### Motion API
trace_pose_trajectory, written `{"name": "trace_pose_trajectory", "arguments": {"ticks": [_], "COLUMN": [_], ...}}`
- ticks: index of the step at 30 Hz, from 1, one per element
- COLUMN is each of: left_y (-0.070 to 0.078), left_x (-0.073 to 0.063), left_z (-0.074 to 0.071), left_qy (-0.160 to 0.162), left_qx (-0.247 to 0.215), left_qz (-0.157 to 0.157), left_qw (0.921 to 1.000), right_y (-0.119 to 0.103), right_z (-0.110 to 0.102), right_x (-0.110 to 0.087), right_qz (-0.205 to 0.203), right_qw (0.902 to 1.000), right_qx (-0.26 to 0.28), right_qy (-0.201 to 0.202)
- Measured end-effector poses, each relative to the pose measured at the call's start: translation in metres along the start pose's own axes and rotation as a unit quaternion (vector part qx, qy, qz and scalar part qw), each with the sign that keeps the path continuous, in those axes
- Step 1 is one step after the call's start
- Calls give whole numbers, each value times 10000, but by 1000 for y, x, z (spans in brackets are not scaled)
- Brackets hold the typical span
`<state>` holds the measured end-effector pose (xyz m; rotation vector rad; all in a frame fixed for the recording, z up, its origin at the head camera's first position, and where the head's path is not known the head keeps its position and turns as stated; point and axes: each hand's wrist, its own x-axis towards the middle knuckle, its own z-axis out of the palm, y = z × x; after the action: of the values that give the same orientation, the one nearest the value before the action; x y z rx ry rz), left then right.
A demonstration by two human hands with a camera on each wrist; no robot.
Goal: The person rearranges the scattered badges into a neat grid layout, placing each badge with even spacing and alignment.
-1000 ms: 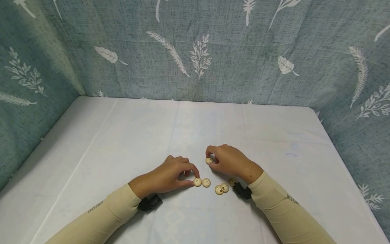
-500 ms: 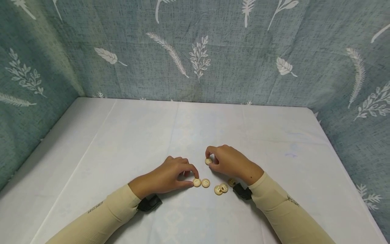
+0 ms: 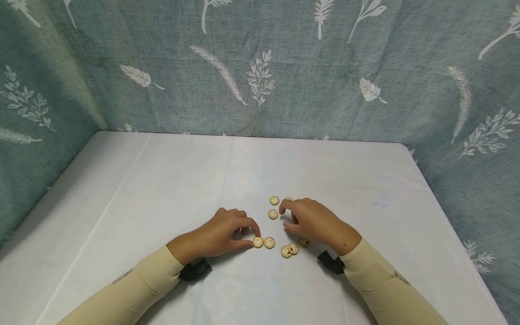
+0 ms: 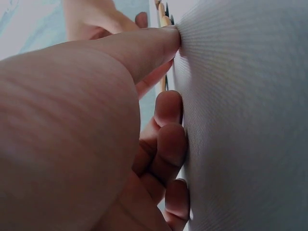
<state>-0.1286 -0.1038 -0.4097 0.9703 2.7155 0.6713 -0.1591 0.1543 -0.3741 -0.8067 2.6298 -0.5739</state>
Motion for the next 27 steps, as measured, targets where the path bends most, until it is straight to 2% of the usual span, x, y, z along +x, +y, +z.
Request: {"name": "trace_pose_trajectory", "arguments": {"ticks": [7, 27], "left_y": [-1, 0], "left_x": [1, 1], "left_z": [1, 2], "left_qy": [14, 88], "left_qx": [2, -82], "left_qz": [-31, 47], "left_qw": [10000, 9999], "right_y": [5, 18], "right_z": [1, 6], "right_x": [-10, -39], "right_qz": [-92, 203], "right_qw": [9998, 9993], "right_qx": [-98, -228], "right_qy": [125, 193]}}
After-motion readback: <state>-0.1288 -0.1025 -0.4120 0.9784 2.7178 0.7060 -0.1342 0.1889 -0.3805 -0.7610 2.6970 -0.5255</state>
